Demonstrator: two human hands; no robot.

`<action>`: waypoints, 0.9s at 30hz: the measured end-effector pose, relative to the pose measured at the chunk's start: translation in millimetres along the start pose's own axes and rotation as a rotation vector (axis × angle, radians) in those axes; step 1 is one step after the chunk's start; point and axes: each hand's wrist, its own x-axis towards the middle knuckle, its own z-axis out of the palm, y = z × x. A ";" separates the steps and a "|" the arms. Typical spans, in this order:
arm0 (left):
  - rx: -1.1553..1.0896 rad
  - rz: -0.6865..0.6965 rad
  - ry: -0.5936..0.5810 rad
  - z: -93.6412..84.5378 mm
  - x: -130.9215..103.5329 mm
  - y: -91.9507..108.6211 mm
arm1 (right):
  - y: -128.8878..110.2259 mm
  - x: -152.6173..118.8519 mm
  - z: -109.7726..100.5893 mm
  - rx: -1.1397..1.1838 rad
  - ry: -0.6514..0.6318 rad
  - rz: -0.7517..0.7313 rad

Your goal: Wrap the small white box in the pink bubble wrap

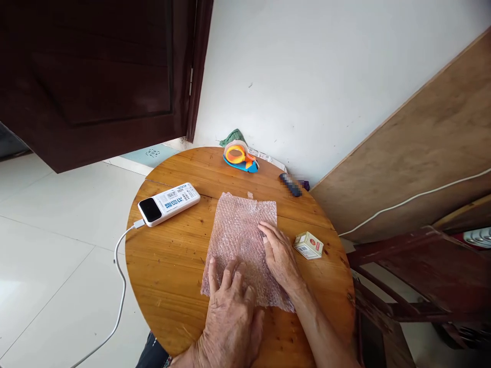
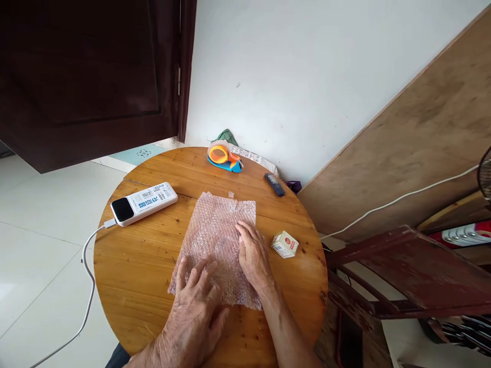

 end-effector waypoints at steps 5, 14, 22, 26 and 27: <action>-0.015 0.008 -0.031 -5.4 0.3 2.5 | 5.6 -2.4 1.6 0.015 0.038 0.027; -0.018 0.015 -0.094 -8.8 2.9 2.5 | 7.3 3.5 1.6 0.079 0.065 0.048; -0.018 -0.004 -0.097 -11.1 3.5 0.0 | 10.2 3.7 4.5 0.157 0.096 0.033; -0.028 -0.016 -0.068 -11.2 2.6 -0.9 | 8.9 3.8 7.0 0.170 0.118 0.025; -0.034 -0.022 -0.057 -10.9 2.5 -1.5 | 8.2 3.9 7.6 0.168 0.121 0.024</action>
